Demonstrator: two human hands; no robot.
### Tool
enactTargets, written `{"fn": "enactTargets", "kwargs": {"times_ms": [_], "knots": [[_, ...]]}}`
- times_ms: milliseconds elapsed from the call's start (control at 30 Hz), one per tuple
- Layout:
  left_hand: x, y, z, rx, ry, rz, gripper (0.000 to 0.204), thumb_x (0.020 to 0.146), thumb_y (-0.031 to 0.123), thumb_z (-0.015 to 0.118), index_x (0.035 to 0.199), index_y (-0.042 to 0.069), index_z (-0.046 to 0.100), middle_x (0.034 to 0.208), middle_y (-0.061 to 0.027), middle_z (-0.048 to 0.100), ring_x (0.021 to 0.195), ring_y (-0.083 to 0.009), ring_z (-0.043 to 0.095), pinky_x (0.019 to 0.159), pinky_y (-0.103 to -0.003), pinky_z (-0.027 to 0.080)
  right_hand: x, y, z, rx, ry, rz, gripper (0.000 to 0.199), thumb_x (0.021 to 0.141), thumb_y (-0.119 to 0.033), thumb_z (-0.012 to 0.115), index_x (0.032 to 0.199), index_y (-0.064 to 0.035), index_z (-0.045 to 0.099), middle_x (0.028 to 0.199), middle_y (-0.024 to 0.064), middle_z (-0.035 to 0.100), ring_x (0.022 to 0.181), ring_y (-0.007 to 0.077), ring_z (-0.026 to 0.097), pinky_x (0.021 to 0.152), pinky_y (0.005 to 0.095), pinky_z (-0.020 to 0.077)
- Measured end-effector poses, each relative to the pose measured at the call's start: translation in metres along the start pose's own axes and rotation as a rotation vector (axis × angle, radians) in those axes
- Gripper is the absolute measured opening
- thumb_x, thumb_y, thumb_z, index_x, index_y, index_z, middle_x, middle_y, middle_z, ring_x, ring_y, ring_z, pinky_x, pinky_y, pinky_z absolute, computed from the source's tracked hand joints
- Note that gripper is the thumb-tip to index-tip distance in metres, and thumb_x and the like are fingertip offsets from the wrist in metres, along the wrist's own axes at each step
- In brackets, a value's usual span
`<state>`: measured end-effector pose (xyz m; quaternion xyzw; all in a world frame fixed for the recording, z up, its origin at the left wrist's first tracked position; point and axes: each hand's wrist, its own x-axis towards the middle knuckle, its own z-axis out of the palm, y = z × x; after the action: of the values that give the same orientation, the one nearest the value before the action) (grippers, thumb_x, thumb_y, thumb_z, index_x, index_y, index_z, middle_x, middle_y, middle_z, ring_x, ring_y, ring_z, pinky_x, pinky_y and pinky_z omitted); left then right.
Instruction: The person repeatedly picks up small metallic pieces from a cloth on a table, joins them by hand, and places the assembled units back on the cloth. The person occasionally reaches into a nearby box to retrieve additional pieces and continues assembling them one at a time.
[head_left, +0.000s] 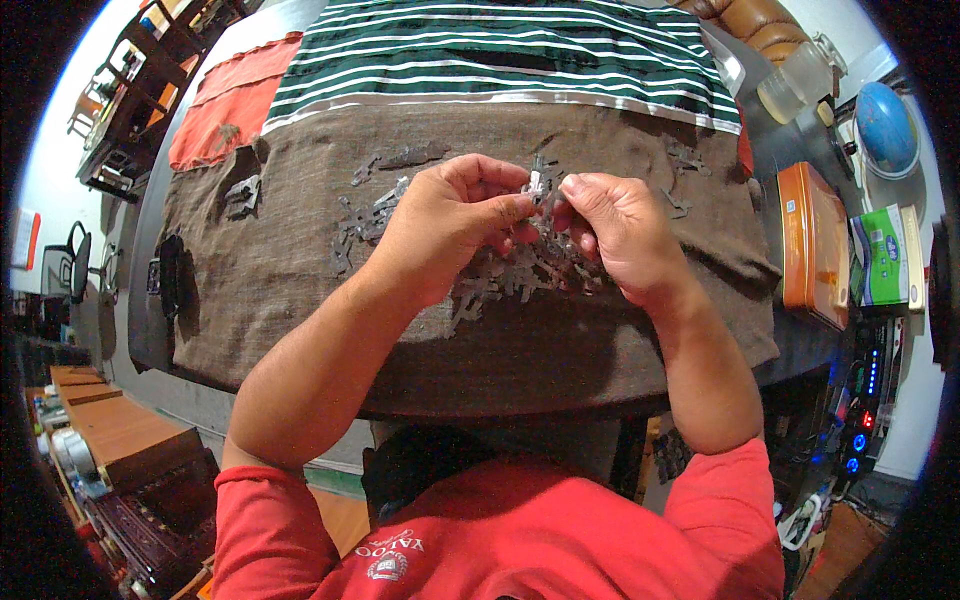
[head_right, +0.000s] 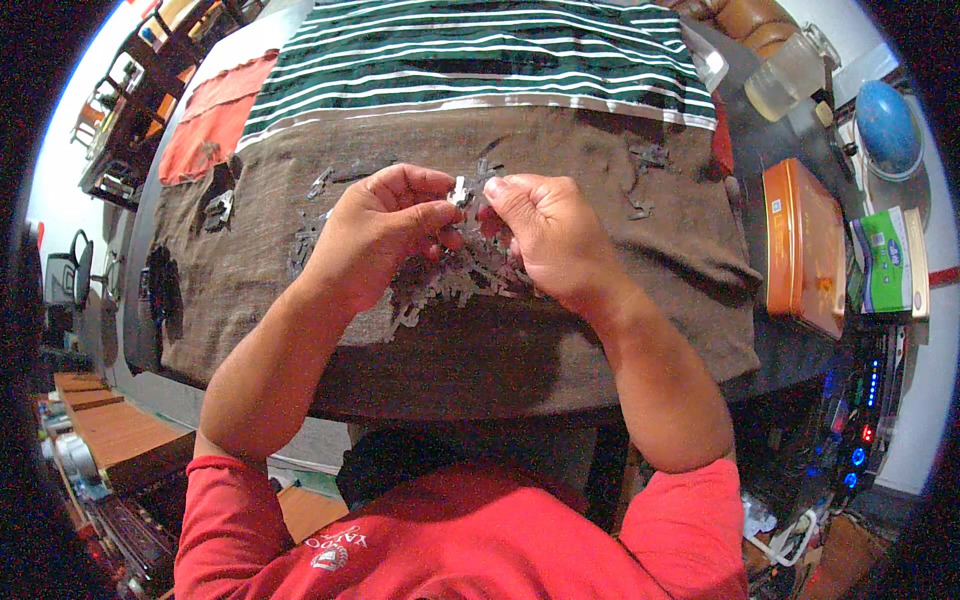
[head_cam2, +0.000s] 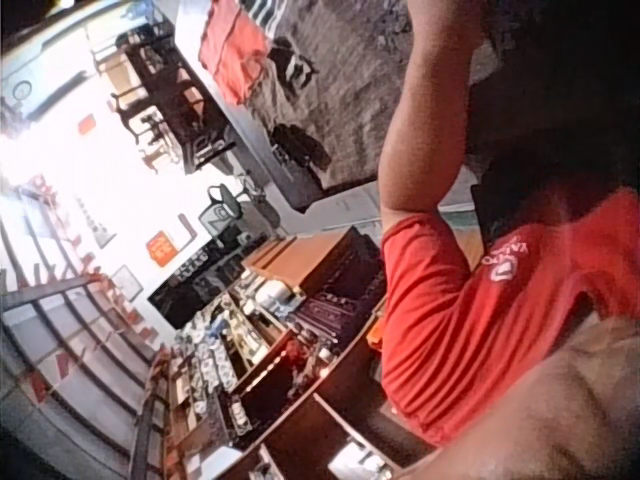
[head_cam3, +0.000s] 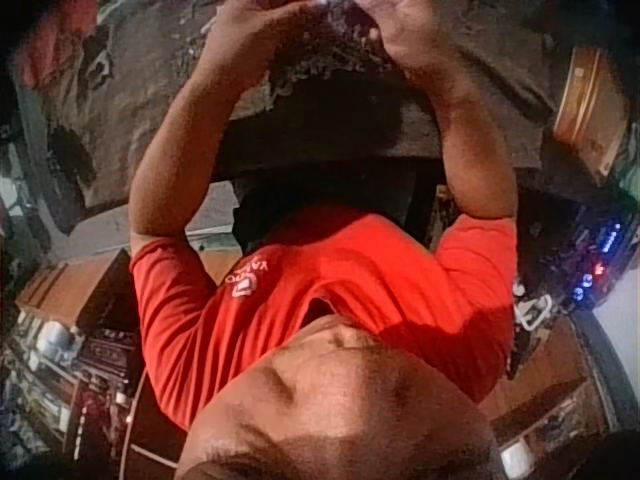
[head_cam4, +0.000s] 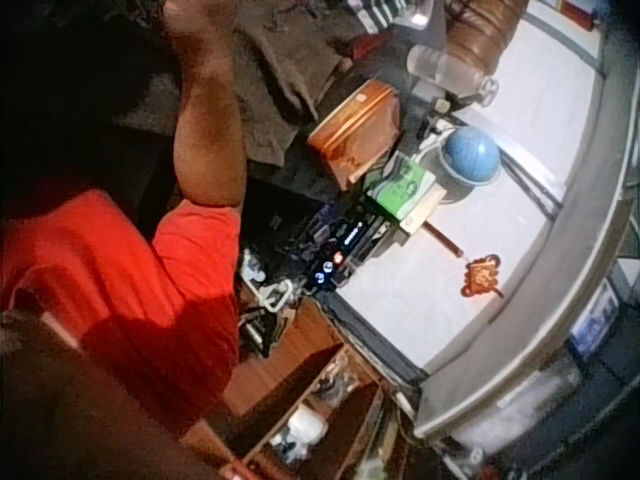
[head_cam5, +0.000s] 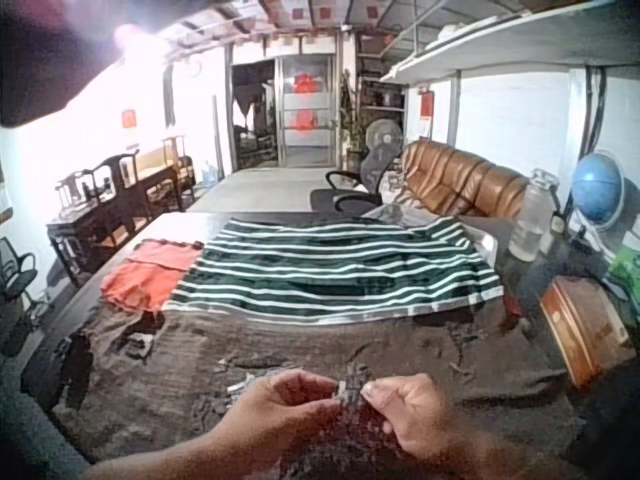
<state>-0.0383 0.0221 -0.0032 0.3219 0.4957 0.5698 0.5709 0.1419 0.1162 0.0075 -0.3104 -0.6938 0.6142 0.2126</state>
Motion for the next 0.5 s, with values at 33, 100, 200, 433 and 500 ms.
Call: {"fn": "enactTargets", "kwargs": {"times_ms": [33, 100, 200, 433, 500], "knots": [[0.0003, 0.0002, -0.0004, 0.001, -0.005, 0.004, 0.024, 0.091, 0.01, 0.069, 0.111, 0.001, 0.062, 0.095, -0.0074, 0.07, 0.077, -0.0132, 0.067, 0.064, -0.024, 0.052, 0.0004, 0.0003, -0.0004, 0.011, 0.004, 0.01, 0.032, 0.101, -0.025, 0.056, 0.08, -0.0027, 0.066, 0.064, -0.0032, 0.055, 0.057, 0.0035, 0.045, 0.052, 0.0218, 0.0368], [0.0009, 0.0009, -0.001, 0.011, -0.001, -0.003, 0.024, 0.091, 0.009, 0.069, 0.112, 0.002, 0.061, 0.095, -0.0068, 0.07, 0.078, -0.0135, 0.068, 0.064, -0.024, 0.052, 0.0015, 0.0007, 0.0, 0.066, 0.006, 0.03, 0.03, 0.101, -0.024, 0.058, 0.08, -0.0035, 0.066, 0.065, -0.0033, 0.055, 0.056, 0.0028, 0.045, 0.051, 0.0196, 0.036], [-0.0008, -0.0005, 0.0014, 0.09, -0.024, 0.063, 0.024, 0.09, 0.008, 0.07, 0.111, 0.001, 0.062, 0.096, -0.0069, 0.069, 0.08, -0.0137, 0.068, 0.065, -0.024, 0.052, 0.0017, -0.0001, 0.0012, 0.188, 0.01, 0.067, 0.028, 0.099, -0.024, 0.06, 0.08, -0.0036, 0.066, 0.066, -0.0023, 0.057, 0.057, 0.0031, 0.047, 0.051, 0.0194, 0.0382], [-0.0016, -0.0042, 0.0057, 0.036, -0.019, 0.098, 0.023, 0.088, 0.005, 0.072, 0.108, 0.001, 0.063, 0.092, -0.0064, 0.07, 0.077, -0.0136, 0.068, 0.066, -0.024, 0.053, -0.0029, -0.0042, 0.0068, 0.004, 0.071, 0.04, 0.033, 0.101, -0.025, 0.057, 0.078, -0.0037, 0.067, 0.066, -0.0013, 0.059, 0.056, 0.0041, 0.048, 0.052, 0.021, 0.0393], [-0.0017, -0.0047, 0.0056, 0.054, -0.011, 0.108, 0.023, 0.087, 0.005, 0.073, 0.107, 0.0, 0.063, 0.091, -0.0065, 0.07, 0.076, -0.0138, 0.068, 0.066, -0.024, 0.054, -0.005, -0.0046, 0.0057, -0.095, 0.07, -0.006, 0.036, 0.101, -0.027, 0.055, 0.078, -0.0017, 0.067, 0.067, 0.0011, 0.06, 0.058, 0.0071, 0.049, 0.054, 0.0248, 0.0408]]}}
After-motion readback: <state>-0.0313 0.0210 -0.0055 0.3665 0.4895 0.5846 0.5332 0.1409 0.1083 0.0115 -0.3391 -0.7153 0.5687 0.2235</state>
